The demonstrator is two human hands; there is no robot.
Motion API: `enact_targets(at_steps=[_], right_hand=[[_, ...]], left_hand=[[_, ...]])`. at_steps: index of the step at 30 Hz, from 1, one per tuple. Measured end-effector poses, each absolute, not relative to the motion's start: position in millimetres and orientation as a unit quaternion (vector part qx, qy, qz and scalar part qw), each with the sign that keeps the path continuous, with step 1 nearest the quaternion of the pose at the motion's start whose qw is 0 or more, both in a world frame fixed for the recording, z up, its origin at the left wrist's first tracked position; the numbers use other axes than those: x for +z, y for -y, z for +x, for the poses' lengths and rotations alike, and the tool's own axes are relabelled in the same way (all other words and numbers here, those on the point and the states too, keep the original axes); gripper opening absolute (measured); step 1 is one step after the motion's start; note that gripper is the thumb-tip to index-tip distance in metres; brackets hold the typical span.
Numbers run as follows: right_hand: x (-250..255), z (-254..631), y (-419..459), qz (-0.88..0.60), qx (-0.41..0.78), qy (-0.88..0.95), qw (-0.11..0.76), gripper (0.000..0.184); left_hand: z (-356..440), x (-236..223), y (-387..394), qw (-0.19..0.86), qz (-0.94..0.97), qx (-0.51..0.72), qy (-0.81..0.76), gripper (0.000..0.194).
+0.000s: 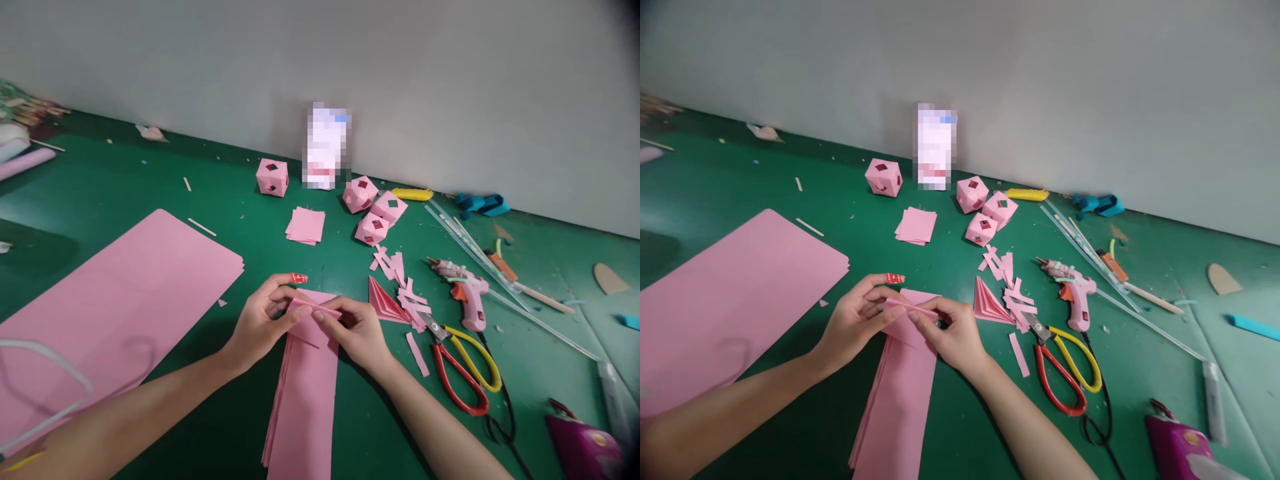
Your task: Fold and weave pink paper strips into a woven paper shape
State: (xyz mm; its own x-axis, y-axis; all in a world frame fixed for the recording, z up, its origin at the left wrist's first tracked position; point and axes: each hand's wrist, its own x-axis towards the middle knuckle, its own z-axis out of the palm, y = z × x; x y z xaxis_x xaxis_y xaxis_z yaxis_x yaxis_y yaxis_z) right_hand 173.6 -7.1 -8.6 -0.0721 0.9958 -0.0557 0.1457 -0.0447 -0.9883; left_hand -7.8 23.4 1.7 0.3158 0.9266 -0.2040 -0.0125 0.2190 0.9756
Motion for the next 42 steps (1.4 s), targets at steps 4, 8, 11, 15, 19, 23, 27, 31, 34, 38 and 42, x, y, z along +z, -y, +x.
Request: enact_targets(at_steps=[4,8,11,15,19,23,27,31,34,38,42], right_hand=[[-6.9,173.4,7.7,-0.525,0.499,0.538,0.431,0.018],[-7.4,174.8,7.1,-0.525,0.502,0.531,0.437,0.018],[-8.0,175.1,6.9,-0.519,0.511,0.525,0.440,0.017],[-7.0,174.9,7.2,-0.514,0.515,0.521,0.446,0.016],[-7.6,174.9,7.5,-0.511,0.517,0.517,0.451,0.016],[-9.7,174.8,8.2,-0.513,0.512,0.519,0.452,0.016],[-6.8,174.6,7.7,-0.521,0.511,0.511,0.455,0.020],[-4.1,175.2,6.9,-0.520,0.524,0.487,0.467,0.022],[-6.8,176.0,7.7,-0.521,0.530,0.474,0.472,0.022],[-10.4,176.0,8.9,-0.527,0.521,0.477,0.473,0.021],[-8.5,175.5,7.9,-0.537,0.506,0.482,0.472,0.022]], left_hand=[[-8.5,-0.1,-23.3,0.619,0.502,0.370,-0.478,0.040],[-8.6,-1.3,-23.8,0.620,0.499,0.372,-0.478,0.039],[-8.9,-1.6,-23.8,0.624,0.500,0.374,-0.471,0.038],[-9.2,-1.5,-23.6,0.628,0.499,0.373,-0.466,0.038],[-9.3,-0.7,-23.4,0.629,0.497,0.372,-0.468,0.039],[-9.2,-0.1,-23.9,0.628,0.478,0.386,-0.477,0.040],[-8.3,1.0,-24.7,0.642,0.449,0.393,-0.482,0.041],[-7.5,1.6,-25.0,0.638,0.440,0.401,-0.489,0.042],[-7.9,1.1,-25.0,0.634,0.442,0.401,-0.492,0.043],[-8.0,1.4,-24.6,0.630,0.453,0.396,-0.490,0.041],[-6.8,3.2,-24.5,0.623,0.452,0.398,-0.500,0.042]])
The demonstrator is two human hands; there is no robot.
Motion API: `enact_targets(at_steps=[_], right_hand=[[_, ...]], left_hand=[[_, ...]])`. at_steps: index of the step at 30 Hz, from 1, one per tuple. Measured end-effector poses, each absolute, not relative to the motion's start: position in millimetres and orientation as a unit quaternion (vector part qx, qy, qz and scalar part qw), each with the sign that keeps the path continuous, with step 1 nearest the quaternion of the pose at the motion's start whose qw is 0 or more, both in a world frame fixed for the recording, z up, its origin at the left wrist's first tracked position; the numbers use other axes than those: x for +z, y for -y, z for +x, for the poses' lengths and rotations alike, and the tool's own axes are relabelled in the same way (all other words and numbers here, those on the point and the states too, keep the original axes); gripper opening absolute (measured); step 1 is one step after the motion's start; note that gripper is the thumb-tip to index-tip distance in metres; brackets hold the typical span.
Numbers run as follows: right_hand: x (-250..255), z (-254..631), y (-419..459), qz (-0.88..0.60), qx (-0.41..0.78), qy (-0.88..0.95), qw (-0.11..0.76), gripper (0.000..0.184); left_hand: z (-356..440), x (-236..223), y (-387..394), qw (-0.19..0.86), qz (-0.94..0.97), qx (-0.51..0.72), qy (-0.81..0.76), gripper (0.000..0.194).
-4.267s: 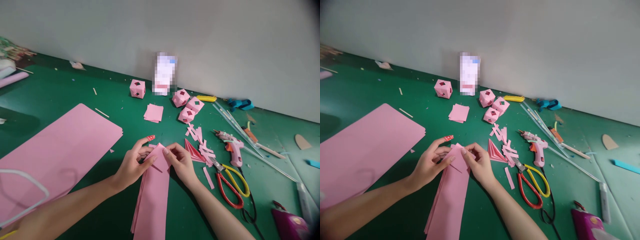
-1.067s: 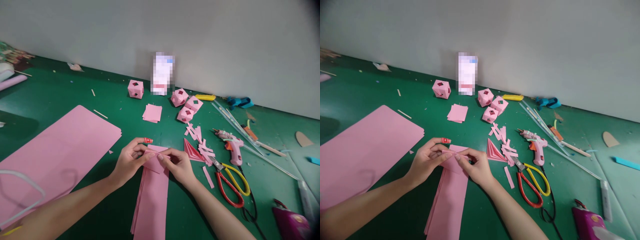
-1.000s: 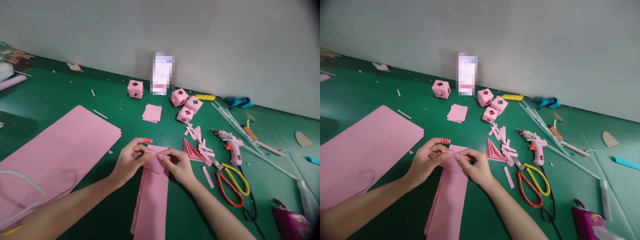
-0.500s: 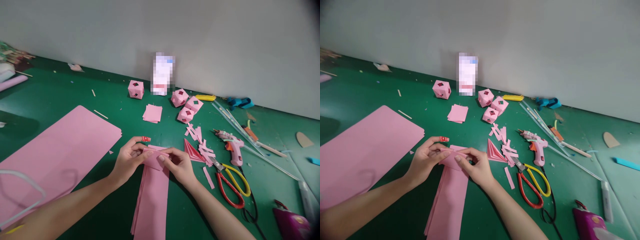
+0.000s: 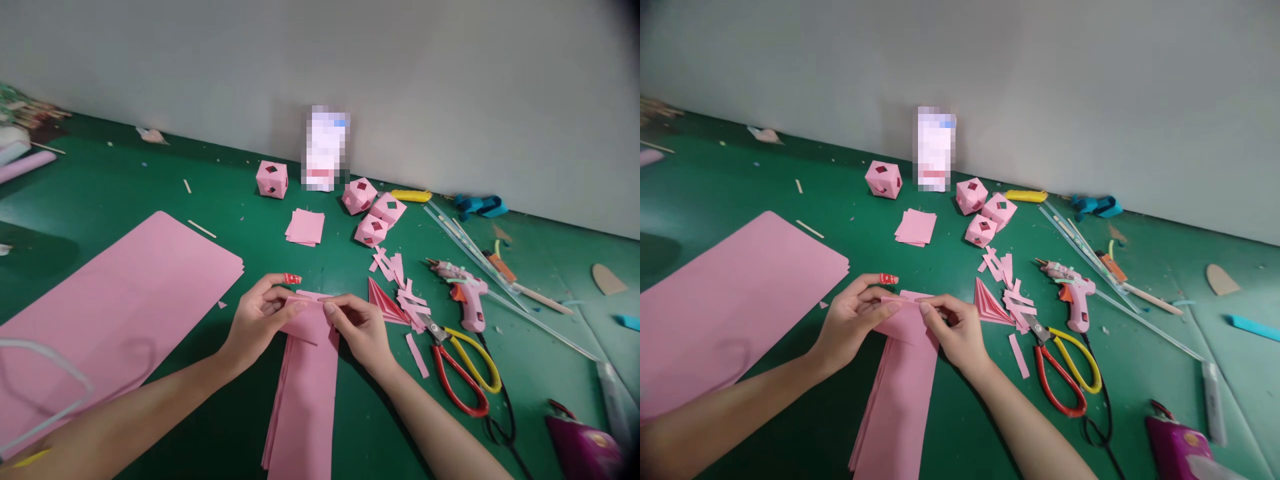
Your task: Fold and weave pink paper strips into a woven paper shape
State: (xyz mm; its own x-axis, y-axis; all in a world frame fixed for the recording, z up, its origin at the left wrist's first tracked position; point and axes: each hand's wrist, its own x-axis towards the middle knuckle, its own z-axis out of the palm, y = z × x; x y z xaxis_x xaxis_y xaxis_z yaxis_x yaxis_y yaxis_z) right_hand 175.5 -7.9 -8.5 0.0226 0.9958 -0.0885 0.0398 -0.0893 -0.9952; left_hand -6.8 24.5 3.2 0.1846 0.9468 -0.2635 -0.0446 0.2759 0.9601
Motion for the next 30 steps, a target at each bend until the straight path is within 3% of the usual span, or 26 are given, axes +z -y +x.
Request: enact_targets(at_steps=[15,24,30], right_hand=[[-10,177,7,-0.503,0.511,0.482,0.504,0.019],[-8,171,7,-0.472,0.482,0.562,0.478,0.005],[-11,169,9,-0.480,0.457,0.556,0.502,0.008]], left_hand=[[-7,3,-27,0.649,0.447,0.398,-0.469,0.050],[-7,-5,-14,0.525,0.626,0.387,-0.427,0.028],[-9,-9,-11,0.489,0.650,0.394,-0.428,0.017]])
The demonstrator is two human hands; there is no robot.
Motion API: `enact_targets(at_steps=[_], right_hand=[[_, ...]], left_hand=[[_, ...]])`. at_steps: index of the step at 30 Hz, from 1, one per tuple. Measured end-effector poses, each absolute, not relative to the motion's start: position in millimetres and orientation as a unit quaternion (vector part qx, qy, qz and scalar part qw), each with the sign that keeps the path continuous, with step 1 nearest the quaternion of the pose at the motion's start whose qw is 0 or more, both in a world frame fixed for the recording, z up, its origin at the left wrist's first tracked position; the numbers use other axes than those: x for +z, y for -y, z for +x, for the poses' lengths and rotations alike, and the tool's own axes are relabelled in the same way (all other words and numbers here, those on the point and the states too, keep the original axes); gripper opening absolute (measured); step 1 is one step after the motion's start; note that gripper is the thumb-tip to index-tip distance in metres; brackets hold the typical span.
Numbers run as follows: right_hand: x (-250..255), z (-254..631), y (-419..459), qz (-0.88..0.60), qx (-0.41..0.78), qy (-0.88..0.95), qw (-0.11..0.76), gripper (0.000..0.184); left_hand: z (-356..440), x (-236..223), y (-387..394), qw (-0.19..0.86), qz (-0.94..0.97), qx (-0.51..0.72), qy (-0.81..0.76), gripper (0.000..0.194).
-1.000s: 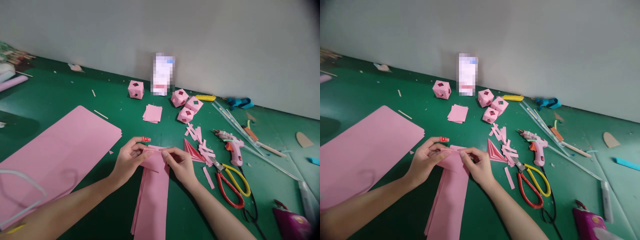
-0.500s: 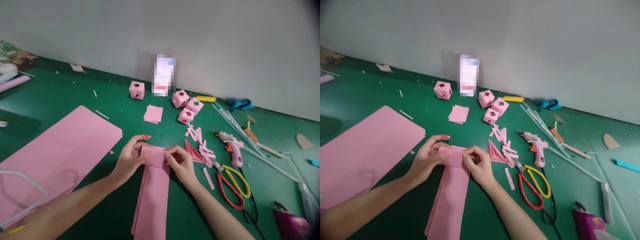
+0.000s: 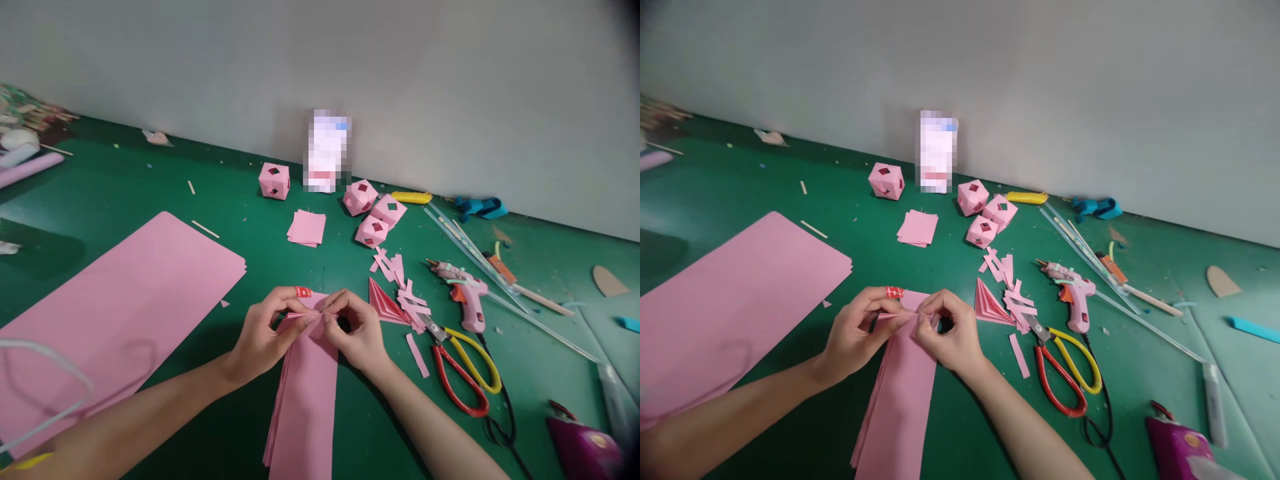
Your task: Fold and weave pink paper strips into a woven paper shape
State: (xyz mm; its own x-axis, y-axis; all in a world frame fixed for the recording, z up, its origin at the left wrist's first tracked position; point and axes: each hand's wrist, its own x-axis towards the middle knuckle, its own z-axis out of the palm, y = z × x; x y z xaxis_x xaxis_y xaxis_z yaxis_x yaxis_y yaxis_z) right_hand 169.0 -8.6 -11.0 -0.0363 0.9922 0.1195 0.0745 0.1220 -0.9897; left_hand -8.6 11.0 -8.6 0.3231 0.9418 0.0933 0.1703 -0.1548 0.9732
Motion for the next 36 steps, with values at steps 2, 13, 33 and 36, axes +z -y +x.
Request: enact_targets(at_steps=[2,13,33,36], right_hand=[[-11.0,169.8,8.1,-0.488,0.464,0.546,0.498,0.008],[-13.9,173.8,8.1,-0.494,0.484,0.521,0.501,0.009],[-16.3,173.7,7.2,-0.492,0.526,0.491,0.490,0.014],[-16.8,174.6,7.0,-0.495,0.518,0.503,0.484,0.015]], left_hand=[[-9.5,-9.0,-11.4,0.488,0.644,0.407,-0.425,0.017],[-7.7,-8.9,-17.9,0.438,0.582,0.478,-0.491,0.032],[-8.6,-10.4,-16.1,0.342,0.749,0.420,-0.381,0.048],[-7.6,-13.3,-18.4,0.395,0.698,0.412,-0.433,0.053]])
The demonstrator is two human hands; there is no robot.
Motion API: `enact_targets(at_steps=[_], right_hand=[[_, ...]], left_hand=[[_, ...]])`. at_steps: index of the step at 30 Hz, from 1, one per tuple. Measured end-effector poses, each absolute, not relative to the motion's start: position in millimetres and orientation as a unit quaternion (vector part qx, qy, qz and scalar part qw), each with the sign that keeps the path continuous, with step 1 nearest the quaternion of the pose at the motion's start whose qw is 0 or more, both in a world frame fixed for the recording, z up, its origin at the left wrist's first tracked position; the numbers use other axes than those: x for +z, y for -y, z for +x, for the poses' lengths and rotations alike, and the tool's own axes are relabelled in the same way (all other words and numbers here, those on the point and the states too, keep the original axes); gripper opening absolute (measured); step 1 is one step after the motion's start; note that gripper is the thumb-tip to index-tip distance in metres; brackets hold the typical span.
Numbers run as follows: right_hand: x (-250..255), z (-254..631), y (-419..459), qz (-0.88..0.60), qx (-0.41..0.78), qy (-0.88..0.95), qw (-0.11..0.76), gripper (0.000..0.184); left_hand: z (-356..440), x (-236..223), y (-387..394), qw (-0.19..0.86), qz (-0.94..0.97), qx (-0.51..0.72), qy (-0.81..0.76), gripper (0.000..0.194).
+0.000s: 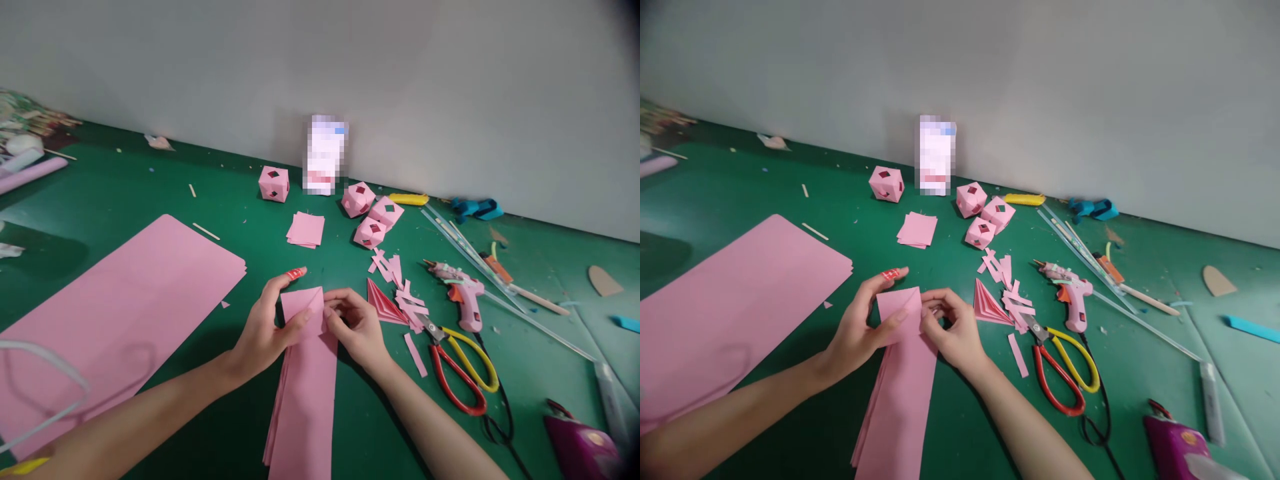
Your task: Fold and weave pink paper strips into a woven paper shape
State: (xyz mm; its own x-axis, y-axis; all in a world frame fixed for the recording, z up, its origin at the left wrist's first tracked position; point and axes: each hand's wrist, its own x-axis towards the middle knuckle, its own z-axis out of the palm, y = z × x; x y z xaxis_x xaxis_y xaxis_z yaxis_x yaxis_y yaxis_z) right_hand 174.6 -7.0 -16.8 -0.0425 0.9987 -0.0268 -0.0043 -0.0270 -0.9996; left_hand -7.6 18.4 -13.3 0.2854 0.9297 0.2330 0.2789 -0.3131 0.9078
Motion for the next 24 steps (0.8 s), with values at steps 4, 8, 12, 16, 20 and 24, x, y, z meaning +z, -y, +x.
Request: enact_targets(at_steps=[4,8,12,16,20,24], right_hand=[[-15,175,7,-0.501,0.508,0.515,0.476,0.016],[-12,175,8,-0.493,0.499,0.557,0.445,0.015],[-9,174,8,-0.506,0.486,0.573,0.423,0.009],[-4,173,9,-0.520,0.464,0.607,0.383,0.007],[-4,171,9,-0.529,0.459,0.597,0.391,0.005],[-6,169,8,-0.533,0.459,0.588,0.400,0.006]], left_hand=[[-8,-12,-22,0.496,0.634,0.379,-0.456,0.033],[-9,-8,-23,0.537,0.584,0.383,-0.474,0.027],[-10,-6,-22,0.562,0.586,0.374,-0.448,0.029],[-11,-5,-25,0.573,0.580,0.369,-0.446,0.026],[-10,-4,-27,0.586,0.568,0.360,-0.453,0.025],[-8,-3,-27,0.596,0.565,0.354,-0.448,0.025]])
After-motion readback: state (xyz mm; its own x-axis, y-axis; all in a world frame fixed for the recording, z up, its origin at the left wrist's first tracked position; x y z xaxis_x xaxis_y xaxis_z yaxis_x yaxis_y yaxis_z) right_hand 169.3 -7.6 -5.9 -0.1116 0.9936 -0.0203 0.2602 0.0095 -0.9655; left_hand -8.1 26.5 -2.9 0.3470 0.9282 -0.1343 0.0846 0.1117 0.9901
